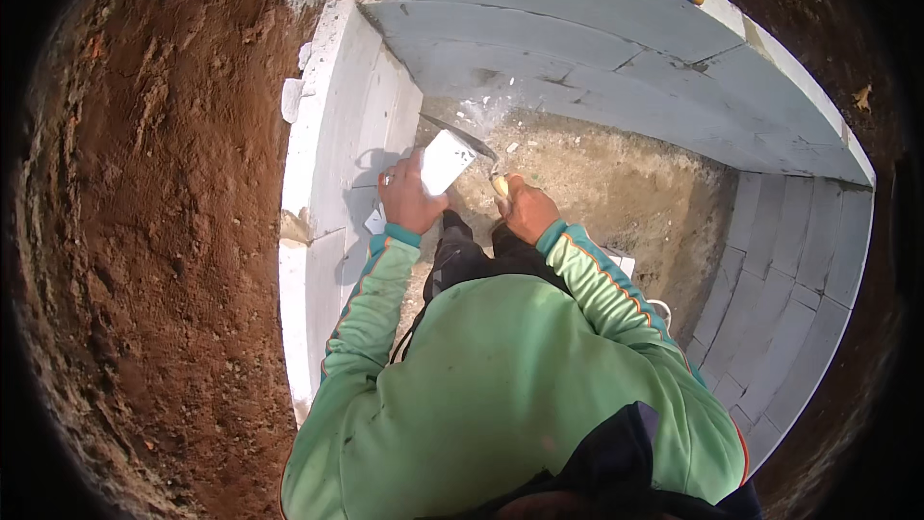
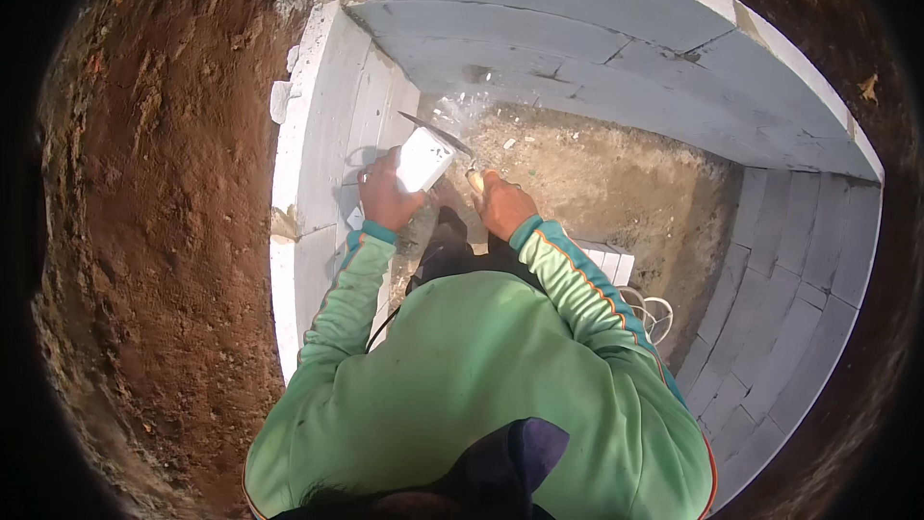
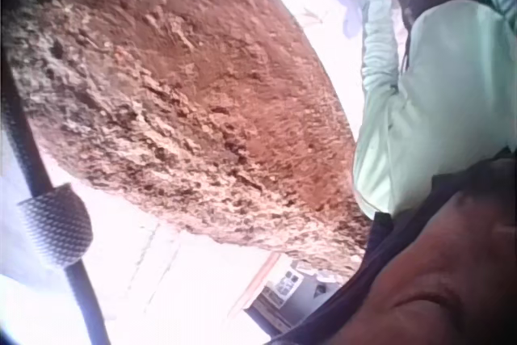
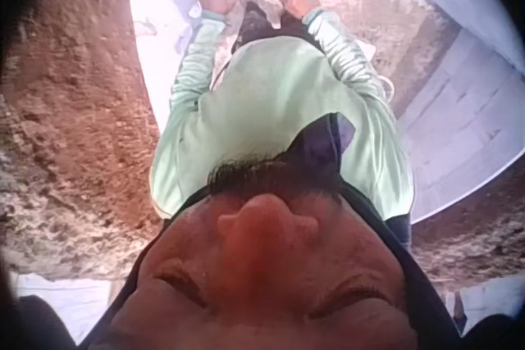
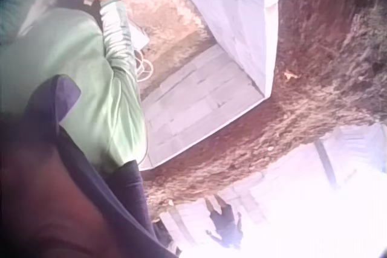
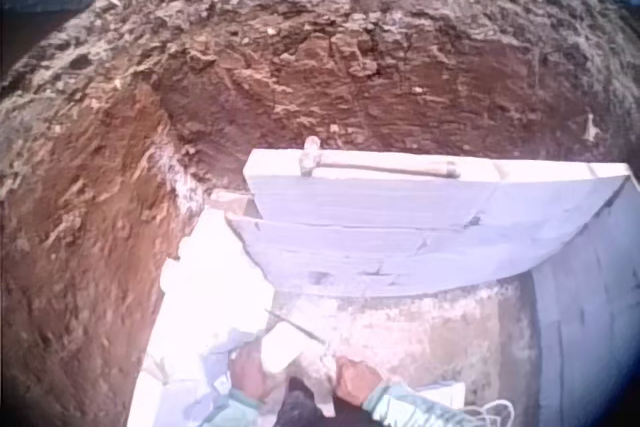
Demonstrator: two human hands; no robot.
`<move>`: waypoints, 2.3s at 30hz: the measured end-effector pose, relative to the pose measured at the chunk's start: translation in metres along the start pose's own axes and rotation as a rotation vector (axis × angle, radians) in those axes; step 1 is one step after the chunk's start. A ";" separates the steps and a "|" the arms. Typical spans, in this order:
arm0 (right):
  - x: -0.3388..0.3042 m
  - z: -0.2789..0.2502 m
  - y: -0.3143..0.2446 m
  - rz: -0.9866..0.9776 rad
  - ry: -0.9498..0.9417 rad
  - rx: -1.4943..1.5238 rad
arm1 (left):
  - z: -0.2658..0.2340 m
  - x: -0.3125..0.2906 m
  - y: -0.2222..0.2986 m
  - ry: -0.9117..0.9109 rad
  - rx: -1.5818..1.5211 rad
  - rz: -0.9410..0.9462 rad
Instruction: The person constructs a small wall section inside an excavation by applying mortar with a trowel, placing lightweight concrete blocks, and tapping them into place with a hammer.
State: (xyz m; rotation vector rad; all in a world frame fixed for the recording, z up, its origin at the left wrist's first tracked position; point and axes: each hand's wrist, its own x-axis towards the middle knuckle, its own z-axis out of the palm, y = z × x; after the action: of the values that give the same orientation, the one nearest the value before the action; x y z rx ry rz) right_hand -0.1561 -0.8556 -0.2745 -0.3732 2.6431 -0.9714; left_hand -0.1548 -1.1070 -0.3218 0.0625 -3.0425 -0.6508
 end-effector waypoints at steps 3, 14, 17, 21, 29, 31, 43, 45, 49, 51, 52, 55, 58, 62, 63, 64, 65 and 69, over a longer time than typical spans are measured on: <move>-0.008 -0.018 -0.022 0.013 0.066 0.065 | -0.004 -0.006 -0.004 -0.049 0.002 0.013; -0.015 -0.006 0.011 -0.062 0.285 0.095 | -0.006 0.004 0.010 -0.107 -0.093 0.064; -0.021 0.004 0.038 -0.182 0.367 0.142 | -0.010 0.011 0.020 -0.092 -0.164 0.078; -0.016 0.032 0.078 0.198 0.022 -0.016 | -0.013 0.020 0.025 -0.128 -0.110 0.190; -0.021 0.051 0.108 0.248 0.010 -0.054 | -0.012 0.035 0.033 -0.204 -0.167 0.216; -0.026 0.030 0.087 0.160 0.099 0.016 | -0.008 0.031 0.037 -0.262 -0.155 0.229; -0.171 0.067 0.223 1.077 0.025 0.216 | -0.029 0.042 0.039 -0.243 -0.245 0.214; -0.230 0.111 0.254 1.101 0.145 0.224 | -0.025 0.053 0.037 -0.255 -0.407 0.137; -0.299 0.154 0.225 1.394 0.710 0.847 | -0.037 0.052 0.054 -0.335 -0.788 -0.004; -0.300 0.169 0.197 1.290 1.192 1.328 | -0.048 0.049 0.055 -0.245 -0.923 -0.062; -0.310 0.172 0.192 1.317 1.318 1.379 | -0.048 0.050 0.060 -0.252 -1.024 -0.079; -0.356 0.198 0.210 1.449 1.447 1.441 | -0.059 0.054 0.075 -0.267 -1.211 -0.207; -0.397 0.220 0.263 1.585 1.320 1.582 | -0.056 0.068 0.069 -0.213 -1.447 -0.245; -0.429 0.230 0.356 1.652 1.109 1.419 | -0.059 0.066 0.061 -0.172 -1.746 -0.332; -0.405 0.217 0.363 1.634 0.979 1.118 | -0.058 0.065 0.061 -0.176 -1.781 -0.318; -0.383 0.192 0.366 1.585 0.860 0.815 | -0.056 0.064 0.061 -0.180 -1.819 -0.305; -0.363 0.161 0.369 1.509 0.746 0.503 | -0.055 0.063 0.060 -0.176 -1.865 -0.300; -0.190 0.011 0.289 0.643 0.835 1.000 | -0.036 0.058 0.064 -0.244 -2.020 -0.309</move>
State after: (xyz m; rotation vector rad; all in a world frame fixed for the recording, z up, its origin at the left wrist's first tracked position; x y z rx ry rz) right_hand -0.0164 -0.5842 -0.4379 1.2284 2.0825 -2.2496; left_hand -0.2134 -1.0658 -0.2614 0.3445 -1.1001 -3.1402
